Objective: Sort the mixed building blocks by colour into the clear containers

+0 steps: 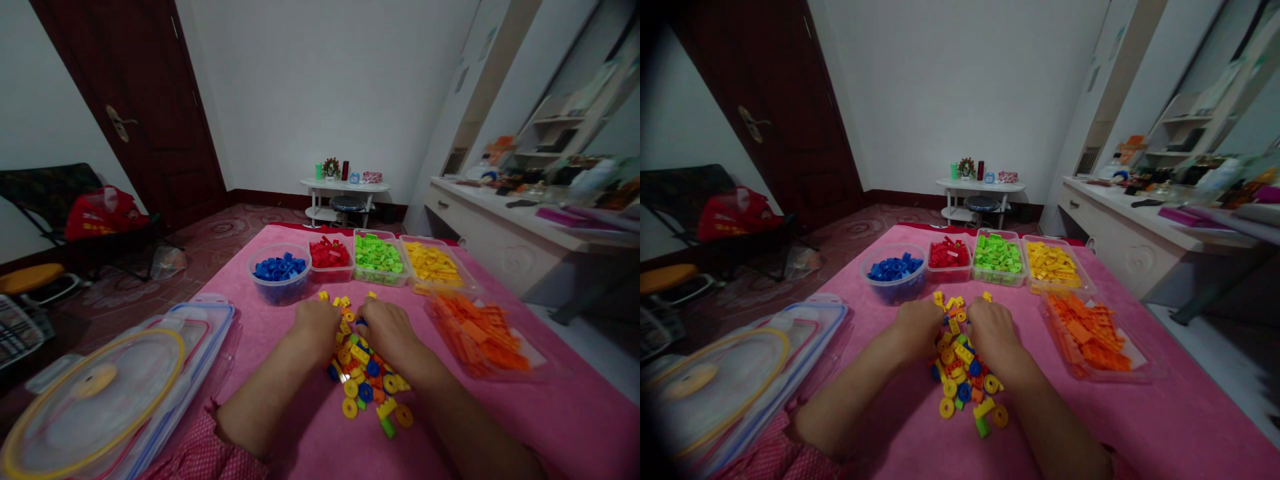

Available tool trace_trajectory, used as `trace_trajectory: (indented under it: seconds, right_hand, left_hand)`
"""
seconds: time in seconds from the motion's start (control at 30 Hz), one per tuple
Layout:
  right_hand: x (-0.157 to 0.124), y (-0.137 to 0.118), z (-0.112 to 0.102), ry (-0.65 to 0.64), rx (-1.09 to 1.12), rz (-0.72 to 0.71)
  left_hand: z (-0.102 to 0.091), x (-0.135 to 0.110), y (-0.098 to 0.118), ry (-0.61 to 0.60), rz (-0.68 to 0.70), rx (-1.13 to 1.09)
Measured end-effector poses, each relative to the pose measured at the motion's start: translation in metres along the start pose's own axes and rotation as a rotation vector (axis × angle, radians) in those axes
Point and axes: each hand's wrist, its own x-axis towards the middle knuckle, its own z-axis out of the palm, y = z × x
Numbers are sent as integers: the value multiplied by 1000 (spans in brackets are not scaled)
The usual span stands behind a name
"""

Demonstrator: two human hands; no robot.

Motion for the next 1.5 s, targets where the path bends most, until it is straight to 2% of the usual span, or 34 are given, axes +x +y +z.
trace_trajectory:
  seconds: [0.13, 0.3, 0.4, 0.6, 0.83, 0.93, 1.0, 1.03, 1.1, 1.2, 1.27, 1.37, 1.5]
  right_hand:
    - [3, 7, 0, 23, 83, 19]
    - [8, 15, -4, 30, 209, -20]
    - [10, 18, -3, 36, 242, -26]
    - [10, 17, -3, 29, 262, -32]
    - [10, 17, -4, 65, 305, -49]
    - [12, 18, -11, 168, 427, -72]
    - [11, 15, -19, 329, 569, -97]
    - [10, 14, -23, 419, 640, -109]
    - [8, 9, -30, 536, 734, -136]
    - [5, 2, -33, 503, 745, -198]
    - [4, -2, -31, 414, 721, -245]
    - [4, -5, -27, 327, 701, -268]
    - [3, -6, -30, 405, 720, -282]
  left_hand:
    - [2, -1, 5, -19, 25, 170]
    - [5, 0, 7, -53, 47, 147]
    - [-1, -3, 6, -122, 109, 164]
    - [-17, -10, 0, -103, 101, 18]
    - [-7, -1, -13, -90, 128, 31]
    - [-2, 11, -23, 64, 130, -285]
    - [2, 20, -25, 145, 80, -675]
    - [4, 24, -25, 136, 42, -905]
    - [9, 29, -20, 20, -22, -1365]
    - [14, 31, -9, -242, -99, -1832]
    - [16, 29, -2, -368, -119, -2009]
    - [19, 28, 3, -450, -112, -2152]
    - [18, 30, 1, -462, -78, -2199]
